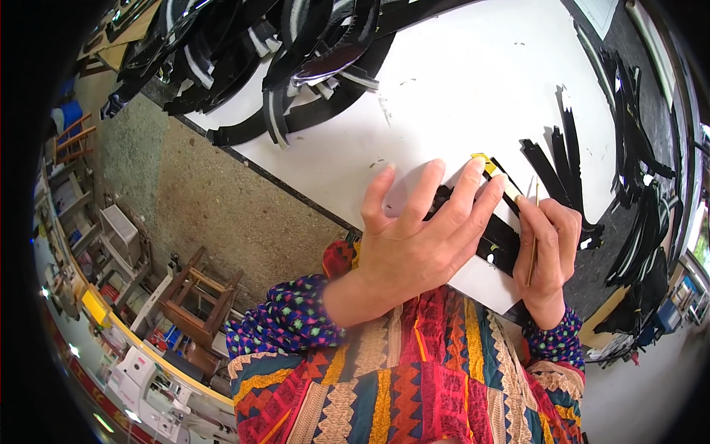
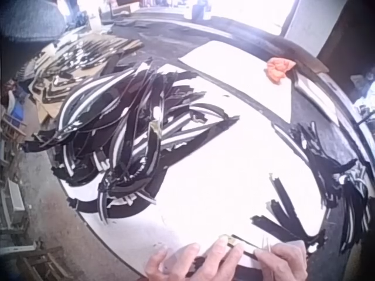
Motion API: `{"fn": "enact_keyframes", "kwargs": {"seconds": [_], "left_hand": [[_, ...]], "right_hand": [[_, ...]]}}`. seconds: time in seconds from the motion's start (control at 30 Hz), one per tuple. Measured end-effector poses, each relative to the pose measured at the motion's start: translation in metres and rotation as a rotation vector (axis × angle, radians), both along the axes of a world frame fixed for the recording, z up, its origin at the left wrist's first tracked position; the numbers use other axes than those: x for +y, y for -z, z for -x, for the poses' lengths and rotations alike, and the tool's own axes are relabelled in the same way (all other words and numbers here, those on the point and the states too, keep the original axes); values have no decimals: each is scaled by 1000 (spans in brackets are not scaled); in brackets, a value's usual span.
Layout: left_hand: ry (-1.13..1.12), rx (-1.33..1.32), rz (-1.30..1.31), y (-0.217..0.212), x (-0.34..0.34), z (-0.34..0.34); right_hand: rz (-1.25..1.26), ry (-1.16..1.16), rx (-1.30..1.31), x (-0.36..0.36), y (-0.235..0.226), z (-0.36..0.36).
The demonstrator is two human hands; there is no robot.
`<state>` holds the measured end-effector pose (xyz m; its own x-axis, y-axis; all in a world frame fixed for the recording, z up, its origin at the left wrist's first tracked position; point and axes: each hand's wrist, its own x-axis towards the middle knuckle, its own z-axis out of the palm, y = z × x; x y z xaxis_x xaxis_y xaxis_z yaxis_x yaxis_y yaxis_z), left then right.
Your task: Applying markings or adhesive to black shoe components using a small stick or applicator.
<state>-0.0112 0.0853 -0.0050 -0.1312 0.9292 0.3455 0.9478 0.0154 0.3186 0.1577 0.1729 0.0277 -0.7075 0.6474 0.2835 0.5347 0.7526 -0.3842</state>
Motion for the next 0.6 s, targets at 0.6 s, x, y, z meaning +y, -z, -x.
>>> {"fn": "enact_keyframes", "kwargs": {"seconds": [0.6], "left_hand": [[20,32,53,-2,0,0]], "right_hand": [[-13,-24,8,3,5,-4]]}}
